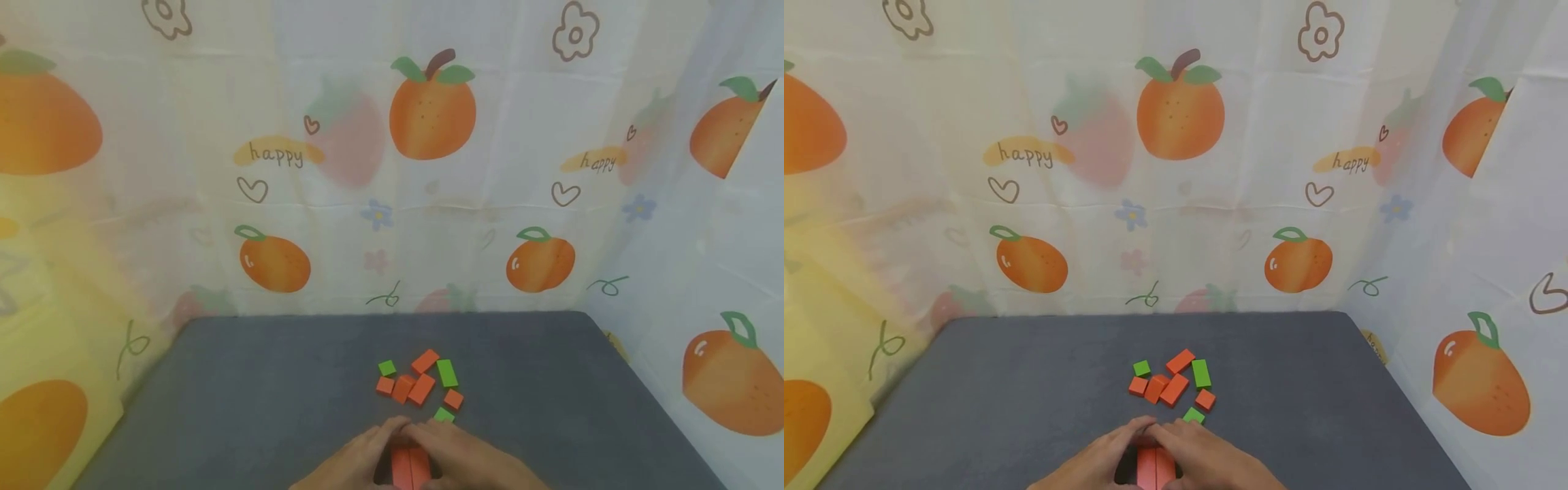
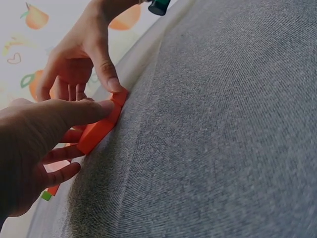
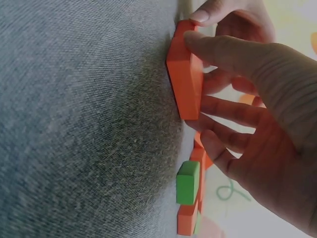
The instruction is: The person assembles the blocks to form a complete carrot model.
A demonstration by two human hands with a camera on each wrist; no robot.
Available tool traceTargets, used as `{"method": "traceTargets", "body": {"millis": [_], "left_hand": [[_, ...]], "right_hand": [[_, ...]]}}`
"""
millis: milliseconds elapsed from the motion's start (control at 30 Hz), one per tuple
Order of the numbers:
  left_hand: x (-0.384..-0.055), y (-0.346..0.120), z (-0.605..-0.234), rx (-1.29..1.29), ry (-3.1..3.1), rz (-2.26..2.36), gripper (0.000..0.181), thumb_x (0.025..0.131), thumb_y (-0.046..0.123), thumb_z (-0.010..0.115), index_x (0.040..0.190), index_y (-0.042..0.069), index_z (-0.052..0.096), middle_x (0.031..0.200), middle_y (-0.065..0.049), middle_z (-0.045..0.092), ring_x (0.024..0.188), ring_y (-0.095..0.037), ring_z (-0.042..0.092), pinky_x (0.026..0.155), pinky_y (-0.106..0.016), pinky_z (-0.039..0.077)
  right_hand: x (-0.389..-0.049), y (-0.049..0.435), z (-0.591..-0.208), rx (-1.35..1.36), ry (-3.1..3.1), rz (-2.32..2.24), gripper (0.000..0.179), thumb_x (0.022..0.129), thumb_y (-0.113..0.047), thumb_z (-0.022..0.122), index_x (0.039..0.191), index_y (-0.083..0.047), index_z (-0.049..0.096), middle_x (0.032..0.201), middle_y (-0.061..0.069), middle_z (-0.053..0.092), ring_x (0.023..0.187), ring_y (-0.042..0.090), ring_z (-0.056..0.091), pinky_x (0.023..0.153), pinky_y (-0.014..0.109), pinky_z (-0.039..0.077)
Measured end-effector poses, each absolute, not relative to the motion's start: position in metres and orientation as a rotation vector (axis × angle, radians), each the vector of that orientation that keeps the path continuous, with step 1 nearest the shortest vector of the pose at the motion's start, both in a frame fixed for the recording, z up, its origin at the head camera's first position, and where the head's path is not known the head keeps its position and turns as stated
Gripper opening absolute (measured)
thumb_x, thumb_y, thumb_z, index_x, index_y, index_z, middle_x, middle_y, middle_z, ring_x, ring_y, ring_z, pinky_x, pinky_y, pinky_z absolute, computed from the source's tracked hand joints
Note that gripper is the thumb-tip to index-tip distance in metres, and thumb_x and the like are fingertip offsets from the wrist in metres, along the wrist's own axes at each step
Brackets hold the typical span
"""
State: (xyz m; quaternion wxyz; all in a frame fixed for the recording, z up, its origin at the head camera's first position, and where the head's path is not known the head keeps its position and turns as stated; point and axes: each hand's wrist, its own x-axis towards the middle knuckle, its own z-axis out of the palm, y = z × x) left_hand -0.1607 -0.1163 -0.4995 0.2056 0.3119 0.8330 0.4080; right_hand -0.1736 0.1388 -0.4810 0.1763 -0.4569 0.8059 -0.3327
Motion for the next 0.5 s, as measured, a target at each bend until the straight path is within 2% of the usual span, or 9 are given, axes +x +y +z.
{"method": "traceTargets", "body": {"millis": [233,333,500], "left_hand": [[-0.1594,-0.1154,-0.5007,0.865,2.324,1.113,0.092,0.088,0.052,0.081,0.163,0.031,0.032,0.148,0.002,0.057,0.127,-0.008,0.057,0.095,-0.03,0.057],[-0.16,-0.1159,-0.5019,0.892,2.297,1.147,0.093,0.09,0.049,0.081,0.164,0.028,0.029,0.147,0.001,0.057,0.128,-0.008,0.057,0.097,-0.029,0.057],[-0.1613,-0.1135,-0.5058,0.895,2.282,1.199,0.092,0.091,0.046,0.081,0.165,0.026,0.03,0.147,0.001,0.059,0.128,-0.007,0.058,0.099,-0.029,0.056]], "right_hand": [[-0.1708,0.1408,-0.4812,-1.238,2.285,-0.965,0.064,0.097,-0.049,0.072,0.153,-0.035,0.046,0.138,-0.011,0.067,0.122,0.001,0.064,0.094,0.026,0.059],[-0.1711,0.1421,-0.4803,-1.285,2.335,-0.903,0.067,0.096,-0.05,0.072,0.155,-0.033,0.044,0.139,-0.01,0.066,0.122,0.002,0.064,0.096,0.028,0.058],[-0.1729,0.1426,-0.4798,-1.339,2.339,-0.881,0.066,0.096,-0.046,0.073,0.154,-0.028,0.046,0.137,-0.006,0.068,0.119,0.002,0.065,0.093,0.024,0.058]]}}
